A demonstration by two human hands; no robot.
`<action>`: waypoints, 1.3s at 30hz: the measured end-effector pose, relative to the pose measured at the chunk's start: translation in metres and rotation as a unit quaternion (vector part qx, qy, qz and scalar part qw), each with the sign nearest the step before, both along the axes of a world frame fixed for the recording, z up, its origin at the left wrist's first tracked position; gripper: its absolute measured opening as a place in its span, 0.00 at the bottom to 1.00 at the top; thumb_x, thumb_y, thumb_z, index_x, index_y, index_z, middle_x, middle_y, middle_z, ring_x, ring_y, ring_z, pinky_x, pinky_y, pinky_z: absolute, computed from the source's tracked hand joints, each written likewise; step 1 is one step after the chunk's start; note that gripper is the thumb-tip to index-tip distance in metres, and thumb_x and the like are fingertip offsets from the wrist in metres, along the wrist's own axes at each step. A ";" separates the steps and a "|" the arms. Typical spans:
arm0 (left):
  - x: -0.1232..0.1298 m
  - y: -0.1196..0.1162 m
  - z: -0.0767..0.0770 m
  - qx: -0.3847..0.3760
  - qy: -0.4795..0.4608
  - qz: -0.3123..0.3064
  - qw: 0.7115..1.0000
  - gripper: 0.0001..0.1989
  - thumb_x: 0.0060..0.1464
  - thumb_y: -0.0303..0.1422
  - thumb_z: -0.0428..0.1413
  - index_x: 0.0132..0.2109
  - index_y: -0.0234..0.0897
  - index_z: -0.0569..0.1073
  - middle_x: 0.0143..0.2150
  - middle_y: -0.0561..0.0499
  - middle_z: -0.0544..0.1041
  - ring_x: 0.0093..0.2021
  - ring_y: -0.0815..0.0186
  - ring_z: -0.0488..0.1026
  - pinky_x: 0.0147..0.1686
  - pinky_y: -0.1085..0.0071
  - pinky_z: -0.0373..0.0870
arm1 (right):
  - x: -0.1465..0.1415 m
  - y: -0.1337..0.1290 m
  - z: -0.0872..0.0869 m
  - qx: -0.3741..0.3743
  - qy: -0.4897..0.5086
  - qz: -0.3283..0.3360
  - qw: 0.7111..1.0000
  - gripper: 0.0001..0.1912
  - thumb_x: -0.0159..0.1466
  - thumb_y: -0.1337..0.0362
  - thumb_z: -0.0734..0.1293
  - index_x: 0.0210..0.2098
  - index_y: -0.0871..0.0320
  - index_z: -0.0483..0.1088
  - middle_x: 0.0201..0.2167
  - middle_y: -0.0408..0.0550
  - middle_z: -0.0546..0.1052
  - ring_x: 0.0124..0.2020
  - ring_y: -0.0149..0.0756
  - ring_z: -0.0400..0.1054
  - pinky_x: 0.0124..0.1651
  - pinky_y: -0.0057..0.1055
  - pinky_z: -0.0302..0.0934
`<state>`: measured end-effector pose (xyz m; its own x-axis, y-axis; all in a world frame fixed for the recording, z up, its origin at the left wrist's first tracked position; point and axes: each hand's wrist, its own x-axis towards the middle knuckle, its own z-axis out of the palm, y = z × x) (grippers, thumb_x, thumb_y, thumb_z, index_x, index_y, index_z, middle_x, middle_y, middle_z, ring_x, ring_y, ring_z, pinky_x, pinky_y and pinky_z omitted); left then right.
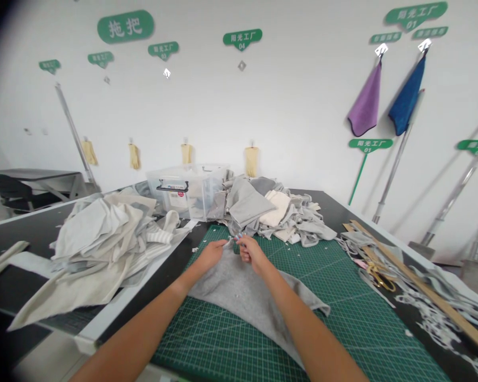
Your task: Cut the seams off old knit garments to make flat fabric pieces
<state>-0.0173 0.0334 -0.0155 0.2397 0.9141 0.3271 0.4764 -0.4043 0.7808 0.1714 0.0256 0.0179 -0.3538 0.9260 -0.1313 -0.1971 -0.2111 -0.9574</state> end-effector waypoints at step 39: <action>0.010 -0.018 0.009 0.033 -0.024 -0.054 0.998 0.13 0.62 0.38 0.54 0.48 0.35 0.75 0.46 0.47 0.78 0.46 0.63 0.72 0.51 0.70 0.66 | 0.007 -0.020 -0.009 0.113 -0.032 -0.037 0.992 0.24 0.53 0.48 0.77 0.35 0.57 0.67 0.14 0.29 0.54 0.14 0.20 0.41 0.17 0.23 0.34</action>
